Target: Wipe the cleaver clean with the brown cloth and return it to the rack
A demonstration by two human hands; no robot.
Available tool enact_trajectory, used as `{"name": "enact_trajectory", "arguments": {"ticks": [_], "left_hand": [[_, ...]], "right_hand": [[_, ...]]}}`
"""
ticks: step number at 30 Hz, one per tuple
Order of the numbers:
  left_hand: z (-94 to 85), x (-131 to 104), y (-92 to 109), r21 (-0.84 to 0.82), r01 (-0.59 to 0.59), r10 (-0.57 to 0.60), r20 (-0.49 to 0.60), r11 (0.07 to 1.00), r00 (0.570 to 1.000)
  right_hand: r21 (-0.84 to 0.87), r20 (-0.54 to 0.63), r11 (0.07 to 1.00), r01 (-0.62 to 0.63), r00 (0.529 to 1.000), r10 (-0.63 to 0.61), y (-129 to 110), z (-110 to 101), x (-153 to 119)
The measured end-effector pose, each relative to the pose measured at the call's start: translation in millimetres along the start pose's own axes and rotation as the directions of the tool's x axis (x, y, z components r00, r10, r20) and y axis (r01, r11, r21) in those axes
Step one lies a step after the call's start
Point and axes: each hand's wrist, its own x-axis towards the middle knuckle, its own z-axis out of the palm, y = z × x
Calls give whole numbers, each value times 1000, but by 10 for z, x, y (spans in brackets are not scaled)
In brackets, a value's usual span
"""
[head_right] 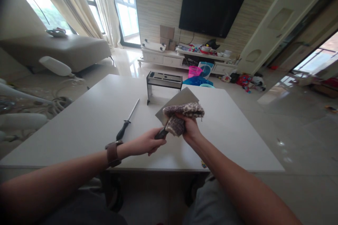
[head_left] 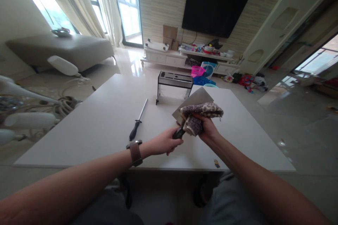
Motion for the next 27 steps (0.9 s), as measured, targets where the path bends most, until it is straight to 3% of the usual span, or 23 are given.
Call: {"name": "enact_trajectory", "arguments": {"ticks": [5, 9, 12, 15, 18, 22, 27], "left_hand": [[-56, -41, 47, 45, 9, -11, 32, 999, 999], [-75, -115, 38, 52, 40, -44, 64, 998, 997], [-117, -159, -9, 123, 68, -62, -51, 990, 997], [-216, -170, -25, 378, 32, 91, -301, 925, 949], [-348, -163, 23, 614, 126, 211, -446, 779, 870], [-448, -157, 111, 706, 263, 265, -543, 657, 796], [-367, -135, 136, 679, 289, 261, -586, 675, 767]], "right_hand": [[47, 6, 997, 64, 998, -64, -427, -213, 271], [42, -94, 969, 242, 967, -237, -587, -388, 410], [28, -178, 941, 336, 928, -326, -643, -446, 437], [44, -68, 963, 266, 962, -263, -669, -414, 371], [47, 60, 985, 165, 984, -168, -634, -331, 256], [33, 93, 996, 84, 992, -87, -475, -249, 140], [-22, 120, 999, 35, 992, -32, -293, -200, 63]]}}
